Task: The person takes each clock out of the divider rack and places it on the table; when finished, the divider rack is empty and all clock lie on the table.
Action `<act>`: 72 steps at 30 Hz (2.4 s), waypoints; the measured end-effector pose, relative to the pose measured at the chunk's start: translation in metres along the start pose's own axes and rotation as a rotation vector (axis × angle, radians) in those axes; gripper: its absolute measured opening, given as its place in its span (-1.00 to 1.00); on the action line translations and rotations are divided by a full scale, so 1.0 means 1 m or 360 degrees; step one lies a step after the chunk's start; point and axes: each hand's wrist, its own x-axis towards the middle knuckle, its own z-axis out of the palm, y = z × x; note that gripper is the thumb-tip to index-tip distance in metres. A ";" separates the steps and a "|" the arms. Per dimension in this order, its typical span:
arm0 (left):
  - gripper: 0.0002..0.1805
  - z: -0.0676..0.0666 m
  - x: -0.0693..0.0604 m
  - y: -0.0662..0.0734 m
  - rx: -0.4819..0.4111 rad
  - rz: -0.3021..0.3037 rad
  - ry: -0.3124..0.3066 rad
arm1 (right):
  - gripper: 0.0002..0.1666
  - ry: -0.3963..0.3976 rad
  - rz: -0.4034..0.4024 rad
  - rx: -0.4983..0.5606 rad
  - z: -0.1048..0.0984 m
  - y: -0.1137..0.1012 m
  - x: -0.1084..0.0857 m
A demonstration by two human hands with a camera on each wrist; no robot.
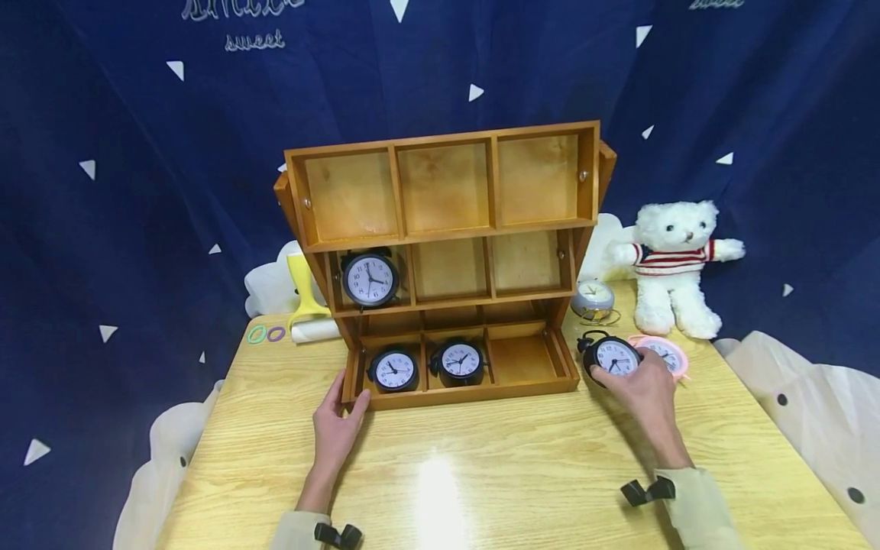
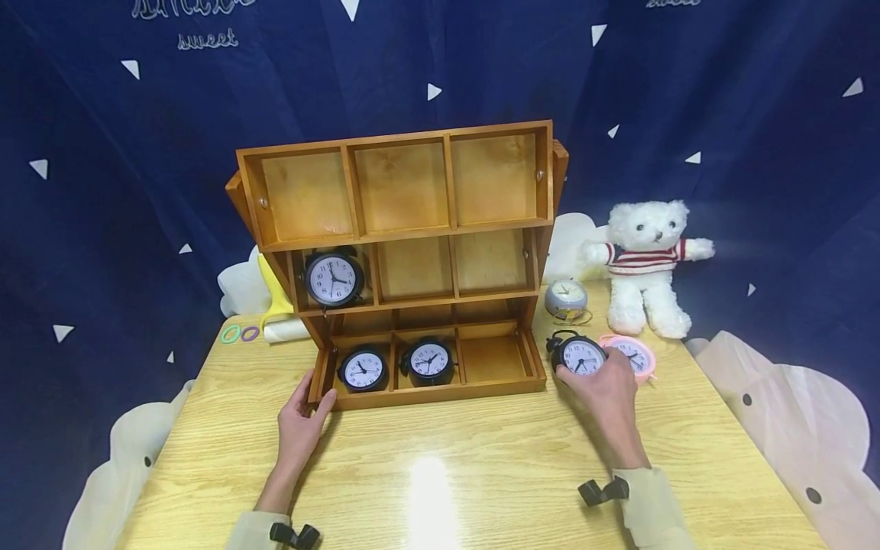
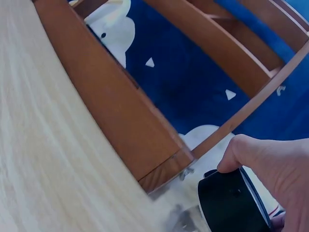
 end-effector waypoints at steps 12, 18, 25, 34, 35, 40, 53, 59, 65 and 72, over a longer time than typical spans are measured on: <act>-0.26 0.000 -0.001 0.000 -0.0015 -0.0017 -0.0003 | 0.22 0.0025 -0.0039 0.0045 0.019 0.016 0.010; -0.25 0.000 0.000 0.001 0.0011 -0.0036 -0.0004 | 0.23 0.0067 -0.0038 0.0038 0.022 0.019 0.013; -0.25 0.001 0.000 0.000 0.0007 -0.0042 0.0008 | 0.13 0.0135 -0.0063 0.0007 0.023 0.022 0.016; -0.25 0.000 0.000 0.001 0.0012 -0.0033 -0.0002 | 0.00 0.0248 -0.0117 0.0002 0.028 0.028 0.020; -0.25 0.000 -0.001 0.001 0.0007 -0.0037 -0.0004 | -0.02 0.0262 -0.0126 0.0003 0.028 0.028 0.020; -0.25 -0.001 -0.002 0.003 0.0006 -0.0041 -0.0013 | -0.06 0.0304 -0.0155 0.0004 0.030 0.029 0.021; -0.25 -0.001 -0.001 0.003 -0.0003 -0.0029 -0.0029 | 0.09 0.0375 -0.0204 0.0085 0.029 0.025 0.020; -0.26 -0.001 -0.001 0.003 -0.0015 -0.0040 -0.0027 | 0.09 0.0385 -0.0278 0.0204 0.025 0.016 0.020; -0.25 0.000 0.000 0.004 -0.0026 -0.0048 -0.0019 | 0.15 0.0235 -0.0326 0.0265 0.017 -0.001 0.018; -0.24 0.000 0.000 0.003 0.0013 -0.0038 -0.0023 | 0.15 0.0128 -0.0339 0.0178 0.019 -0.012 0.013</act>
